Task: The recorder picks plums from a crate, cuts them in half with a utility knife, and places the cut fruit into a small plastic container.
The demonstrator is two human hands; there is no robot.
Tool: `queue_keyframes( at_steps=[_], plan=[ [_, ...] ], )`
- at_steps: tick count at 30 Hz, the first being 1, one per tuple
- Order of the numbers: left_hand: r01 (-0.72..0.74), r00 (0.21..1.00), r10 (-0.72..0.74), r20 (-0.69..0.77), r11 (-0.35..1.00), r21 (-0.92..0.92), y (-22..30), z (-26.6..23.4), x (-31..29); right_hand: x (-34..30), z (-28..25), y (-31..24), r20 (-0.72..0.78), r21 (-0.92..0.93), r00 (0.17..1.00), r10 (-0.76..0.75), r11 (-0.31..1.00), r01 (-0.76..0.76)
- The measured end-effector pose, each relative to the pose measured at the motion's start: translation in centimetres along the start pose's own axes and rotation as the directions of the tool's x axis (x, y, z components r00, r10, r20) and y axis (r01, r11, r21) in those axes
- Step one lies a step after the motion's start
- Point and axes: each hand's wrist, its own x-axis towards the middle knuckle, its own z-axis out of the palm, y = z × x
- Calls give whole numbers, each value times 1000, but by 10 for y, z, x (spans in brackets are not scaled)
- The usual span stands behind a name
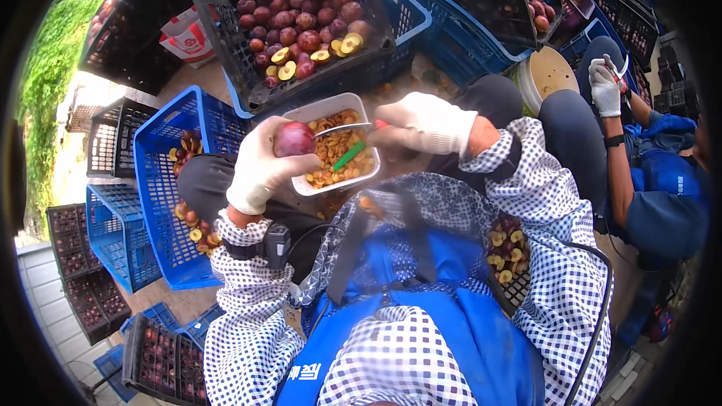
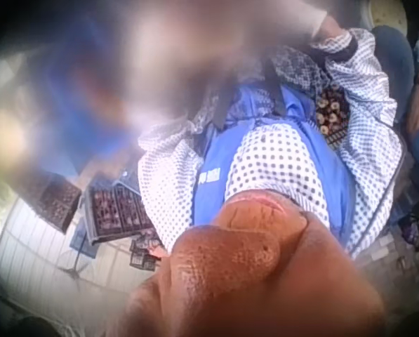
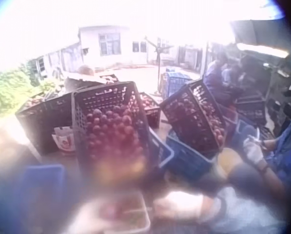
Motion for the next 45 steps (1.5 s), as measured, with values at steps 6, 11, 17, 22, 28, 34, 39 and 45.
queue_keyframes(
  at_steps=[6, 11, 17, 22, 28, 34, 39, 45],
  plan=[
    [3, 984, 121, 134, 732, -681, 19, 2, -2, -14, -2, -32, -296, 834, 872, 390, 551, 37],
    [-139, 965, 257, 51, 666, -733, 26, 32, 10, 57, 37, -52, -534, 823, 740, 409, 452, 344],
    [-390, 918, 316, -238, 615, -685, 2, 64, 22, 78, 48, -73, -540, 834, 727, 424, 383, 396],
    [-401, 899, 245, -363, 796, -454, -27, 83, 29, 74, 67, -54, -334, 923, 747, 574, 37, 384],
    [-443, 826, 346, -444, 887, -132, -15, 92, 20, 88, 72, -33, -434, 900, 605, 667, 357, 251],
    [-345, 884, 264, -385, 925, -158, -26, 102, 24, 84, 83, -32, -509, 832, 590, 626, 534, 151],
    [-443, 695, 487, -529, 869, 218, -14, 107, 25, 88, 81, -60, -476, 879, 516, 712, 384, 281],
    [-428, 828, 176, -533, 811, -398, -6, 105, 32, 103, 83, -54, -706, 706, 467, 533, 584, 400]
  ],
)
